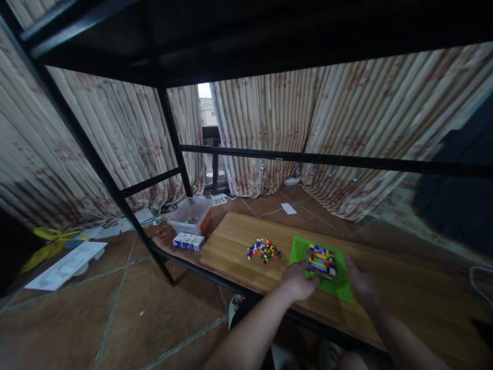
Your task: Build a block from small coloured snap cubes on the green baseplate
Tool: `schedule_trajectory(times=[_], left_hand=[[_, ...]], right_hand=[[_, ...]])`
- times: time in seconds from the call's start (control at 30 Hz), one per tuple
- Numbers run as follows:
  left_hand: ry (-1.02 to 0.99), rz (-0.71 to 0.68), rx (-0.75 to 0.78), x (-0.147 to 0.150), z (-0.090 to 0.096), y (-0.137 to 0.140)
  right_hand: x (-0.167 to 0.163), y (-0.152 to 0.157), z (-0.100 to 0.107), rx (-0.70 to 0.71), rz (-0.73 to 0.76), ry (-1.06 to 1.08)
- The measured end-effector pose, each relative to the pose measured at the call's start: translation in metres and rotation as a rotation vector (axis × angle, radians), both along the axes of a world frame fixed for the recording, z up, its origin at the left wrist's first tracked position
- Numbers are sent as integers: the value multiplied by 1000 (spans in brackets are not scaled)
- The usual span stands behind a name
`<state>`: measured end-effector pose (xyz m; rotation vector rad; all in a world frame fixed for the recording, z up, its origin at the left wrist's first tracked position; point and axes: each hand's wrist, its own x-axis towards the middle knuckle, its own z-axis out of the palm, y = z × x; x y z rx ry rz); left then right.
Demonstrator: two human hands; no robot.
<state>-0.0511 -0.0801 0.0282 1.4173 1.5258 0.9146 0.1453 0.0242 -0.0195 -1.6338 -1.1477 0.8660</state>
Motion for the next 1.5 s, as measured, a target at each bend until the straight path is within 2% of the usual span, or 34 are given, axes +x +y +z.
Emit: schedule_trajectory(times=[0.1, 0.2, 0.3, 0.4, 0.47, 0.53, 0.6, 0.73, 0.87, 0.97, 1.07, 1.17, 1.27, 1.33, 1.37, 1.43, 1.5], left_hand=[[-68, -21, -26, -29, -6, -45], [-166, 11, -62, -67, -12, -102], [-404, 269, -123, -114, -14, -162], [-398, 523, -194, -163, -18, -208], [-358, 680, -224, -191, -23, -224], [-329, 703, -241, -208, -27, -227], [-340, 704, -269, -211, -25, -220], [-302, 615, -279, -184, -3, -198], [-339, 465, -217, -149, 18, -174], [-351, 384, -158, -127, 22, -151], [-345, 285, -135, -107, 22, -125], [-302, 194, -105, -86, 17, -101], [-117, 8, -123, -56, -9, -94], [36, -246, -241, -26, -44, -102], [106, -316, -286, -10, -65, -110], [186, -346, -477, 22, -109, -129], [98, -420, -698, 46, -144, -146]], right_hand=[[10, -22, 11, 52, -62, -42], [15, -53, 15, 90, -83, -48], [27, -98, 3, 88, -136, -38], [46, -156, -26, 55, -202, 30], [59, -200, -48, -19, -233, 79], [69, -242, -68, -87, -294, 105], [75, -279, -82, -123, -358, 143], [81, -323, -90, -132, -442, 205], [98, -316, -74, -91, -482, 217], [114, -289, -46, -27, -493, 189], [123, -261, -6, 24, -486, 141], [113, -242, 39, 108, -373, -11], [82, -226, 68, 115, -172, -153], [57, -215, 71, 78, 62, -225], [46, -210, 68, 58, 206, -250], [28, -201, 54, 4, 502, -270], [19, -194, 34, -38, 679, -281]])
